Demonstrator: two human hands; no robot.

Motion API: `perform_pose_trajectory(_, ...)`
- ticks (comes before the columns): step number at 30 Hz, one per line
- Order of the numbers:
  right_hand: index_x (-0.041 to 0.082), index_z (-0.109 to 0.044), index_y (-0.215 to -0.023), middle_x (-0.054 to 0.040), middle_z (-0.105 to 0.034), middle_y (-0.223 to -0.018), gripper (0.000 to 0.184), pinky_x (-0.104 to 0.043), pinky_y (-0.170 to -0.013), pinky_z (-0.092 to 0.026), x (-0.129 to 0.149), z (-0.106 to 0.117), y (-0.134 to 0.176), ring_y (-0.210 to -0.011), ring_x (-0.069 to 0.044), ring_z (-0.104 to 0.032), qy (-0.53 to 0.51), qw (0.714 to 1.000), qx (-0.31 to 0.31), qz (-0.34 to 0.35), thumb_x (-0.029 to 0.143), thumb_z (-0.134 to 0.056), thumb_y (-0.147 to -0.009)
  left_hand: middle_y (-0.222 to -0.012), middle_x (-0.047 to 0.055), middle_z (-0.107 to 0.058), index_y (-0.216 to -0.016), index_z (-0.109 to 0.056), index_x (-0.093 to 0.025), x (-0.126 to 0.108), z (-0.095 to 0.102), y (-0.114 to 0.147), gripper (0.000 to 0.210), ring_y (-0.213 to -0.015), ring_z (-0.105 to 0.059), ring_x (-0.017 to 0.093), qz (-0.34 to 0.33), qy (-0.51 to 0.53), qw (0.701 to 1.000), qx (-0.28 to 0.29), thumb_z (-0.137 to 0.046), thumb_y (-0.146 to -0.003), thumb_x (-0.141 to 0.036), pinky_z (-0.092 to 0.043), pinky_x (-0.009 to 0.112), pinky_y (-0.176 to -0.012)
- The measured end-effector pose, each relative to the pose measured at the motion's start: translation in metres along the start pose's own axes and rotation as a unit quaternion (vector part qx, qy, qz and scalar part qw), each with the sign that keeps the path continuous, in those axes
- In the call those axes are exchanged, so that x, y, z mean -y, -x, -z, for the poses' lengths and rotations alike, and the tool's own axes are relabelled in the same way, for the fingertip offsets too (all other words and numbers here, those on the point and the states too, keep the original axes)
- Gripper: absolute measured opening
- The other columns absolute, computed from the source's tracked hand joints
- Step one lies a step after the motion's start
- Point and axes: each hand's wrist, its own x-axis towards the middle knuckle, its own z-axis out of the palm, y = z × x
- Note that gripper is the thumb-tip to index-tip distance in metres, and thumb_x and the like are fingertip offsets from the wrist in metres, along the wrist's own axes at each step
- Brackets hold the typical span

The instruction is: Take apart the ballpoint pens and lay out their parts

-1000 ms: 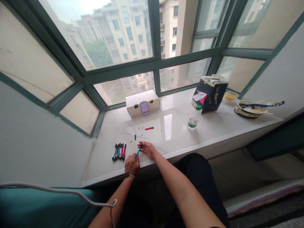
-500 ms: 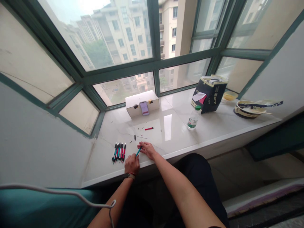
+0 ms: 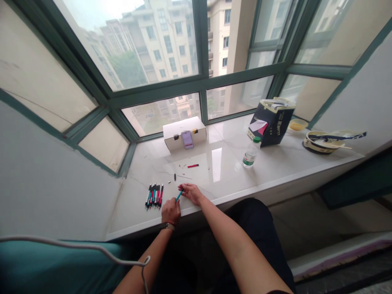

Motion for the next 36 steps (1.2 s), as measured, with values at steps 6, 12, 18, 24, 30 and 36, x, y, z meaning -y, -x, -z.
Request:
perform_pose_trajectory(6, 0.014, -0.065, -0.074, -0.0068, -0.068, -0.083, 0.035, -0.033, -0.082, -0.049, -0.005, 0.000, -0.005, -0.082, -0.016, -0.063, 0.025, 0.999, -0.042, 0.009, 0.039, -0.086, -0.061, -0.075, 0.007, -0.059, -0.084, -0.056, -0.019, 0.002, -0.003, 0.000, 0.028, -0.078, -0.053, 0.022, 0.006, -0.021, 1.000, -0.001, -0.033, -0.099, -0.028, -0.032, 0.033, -0.071)
perform_pose_trajectory(12, 0.017, -0.052, -0.063, -0.0051, -0.067, -0.075, 0.044, -0.032, -0.075, -0.050, -0.006, -0.006, -0.005, -0.079, -0.018, -0.063, 0.029, 0.997, -0.075, 0.022, 0.041, -0.088, -0.054, -0.080, 0.007, -0.063, -0.085, -0.059, -0.020, 0.003, -0.004, 0.001, 0.026, -0.080, -0.053, 0.022, -0.017, -0.015, 1.000, 0.003, -0.036, -0.097, -0.024, -0.032, 0.032, -0.071)
perform_pose_trajectory(18, 0.014, -0.066, -0.079, -0.0075, -0.068, -0.089, 0.035, -0.030, -0.081, -0.049, 0.000, -0.007, 0.002, -0.087, -0.017, -0.063, 0.019, 0.999, -0.035, 0.014, 0.033, -0.087, -0.058, -0.078, 0.007, -0.063, -0.084, -0.058, -0.020, 0.002, -0.003, 0.001, 0.028, -0.079, -0.053, 0.021, -0.008, -0.019, 1.000, -0.007, -0.035, -0.098, -0.024, -0.032, 0.033, -0.072)
perform_pose_trajectory(24, 0.016, -0.059, -0.067, -0.0033, -0.065, -0.077, 0.036, -0.031, -0.078, -0.049, -0.003, -0.006, -0.001, -0.081, -0.016, -0.062, 0.014, 0.998, -0.057, 0.017, 0.033, -0.088, -0.054, -0.078, 0.007, -0.063, -0.085, -0.059, -0.020, 0.003, -0.004, 0.001, 0.028, -0.079, -0.054, 0.021, -0.006, -0.021, 1.000, -0.007, -0.034, -0.098, -0.024, -0.033, 0.033, -0.072)
perform_pose_trajectory(30, 0.017, -0.059, -0.070, -0.0029, -0.065, -0.077, 0.038, -0.030, -0.077, -0.050, -0.005, -0.006, -0.004, -0.079, -0.016, -0.061, 0.057, 0.996, -0.070, 0.019, 0.041, -0.086, -0.056, -0.077, 0.007, -0.063, -0.084, -0.059, -0.020, 0.003, -0.004, 0.000, 0.029, -0.078, -0.053, 0.022, -0.017, -0.009, 1.000, -0.011, -0.034, -0.098, -0.026, -0.033, 0.035, -0.071)
perform_pose_trajectory(36, 0.017, -0.066, -0.076, -0.0063, -0.069, -0.086, 0.035, -0.031, -0.078, -0.050, -0.008, -0.003, -0.008, -0.083, -0.019, -0.064, 0.119, 0.991, -0.054, -0.002, 0.041, -0.084, -0.059, -0.078, 0.007, -0.063, -0.082, -0.058, -0.021, 0.001, -0.004, 0.000, 0.023, -0.079, -0.054, 0.023, -0.018, 0.009, 0.999, -0.028, -0.041, -0.094, -0.030, -0.034, 0.035, -0.070)
